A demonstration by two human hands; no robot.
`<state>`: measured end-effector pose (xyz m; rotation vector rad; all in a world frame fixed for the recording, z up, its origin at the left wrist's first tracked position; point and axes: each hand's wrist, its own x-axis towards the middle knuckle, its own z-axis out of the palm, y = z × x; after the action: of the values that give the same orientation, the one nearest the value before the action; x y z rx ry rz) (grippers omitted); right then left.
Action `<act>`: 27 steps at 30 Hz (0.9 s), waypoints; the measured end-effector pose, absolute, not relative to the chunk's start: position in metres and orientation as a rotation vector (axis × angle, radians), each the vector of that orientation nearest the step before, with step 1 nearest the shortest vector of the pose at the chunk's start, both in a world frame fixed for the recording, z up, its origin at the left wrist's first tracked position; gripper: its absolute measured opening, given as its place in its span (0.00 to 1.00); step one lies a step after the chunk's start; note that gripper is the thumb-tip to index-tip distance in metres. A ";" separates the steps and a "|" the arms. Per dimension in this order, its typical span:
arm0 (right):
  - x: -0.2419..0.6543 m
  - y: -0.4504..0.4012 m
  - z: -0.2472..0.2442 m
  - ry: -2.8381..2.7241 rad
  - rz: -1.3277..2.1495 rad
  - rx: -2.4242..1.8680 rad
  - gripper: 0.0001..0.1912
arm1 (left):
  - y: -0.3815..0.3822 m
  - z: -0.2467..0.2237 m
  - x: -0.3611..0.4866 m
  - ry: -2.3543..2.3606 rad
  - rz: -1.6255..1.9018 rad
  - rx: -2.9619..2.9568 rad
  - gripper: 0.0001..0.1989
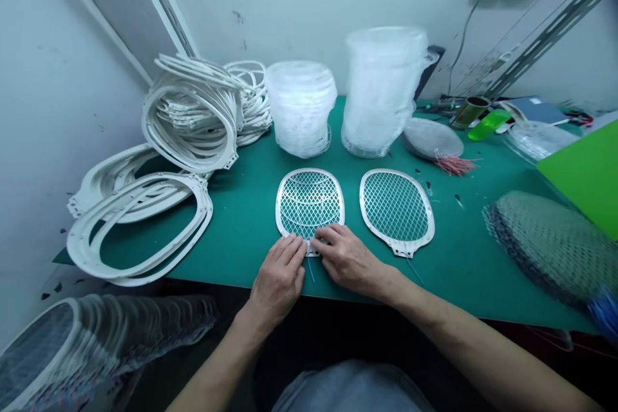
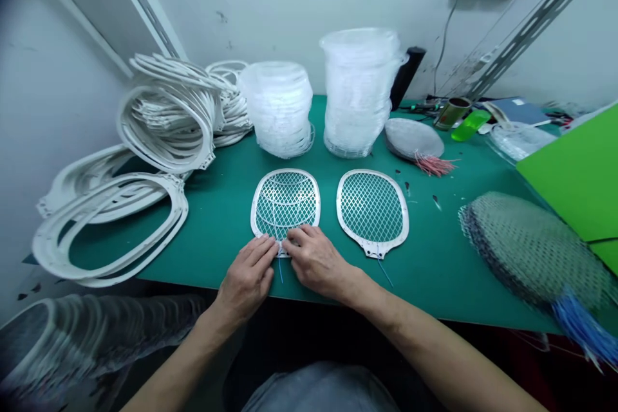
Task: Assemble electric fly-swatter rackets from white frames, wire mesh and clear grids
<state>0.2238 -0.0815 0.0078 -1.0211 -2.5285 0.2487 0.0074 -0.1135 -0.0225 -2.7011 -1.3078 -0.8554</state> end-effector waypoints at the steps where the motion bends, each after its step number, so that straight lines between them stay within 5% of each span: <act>1: 0.228 -0.076 0.009 -2.463 0.261 -1.021 0.17 | -0.116 -0.022 0.007 -1.287 -0.863 -2.696 0.24; 7: 0.242 -0.007 0.006 -2.338 0.119 -1.225 0.18 | -0.113 -0.004 0.002 -1.289 -0.973 -2.669 0.21; 13: 0.232 0.063 -0.002 -2.231 0.284 -1.520 0.13 | 0.005 0.024 0.010 -1.801 -0.639 -2.611 0.15; 18: 0.221 0.103 -0.005 -2.187 0.373 -1.508 0.11 | 0.091 0.009 0.023 -1.866 -0.538 -2.657 0.12; 27: 0.219 0.112 -0.017 -2.137 0.423 -1.438 0.09 | 0.113 -0.012 0.019 -1.825 -0.648 -2.756 0.12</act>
<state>0.2194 0.1121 -0.0172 -1.4384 -2.1365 0.4228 0.0191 0.1132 -0.0118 -2.7556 -1.8248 -0.6484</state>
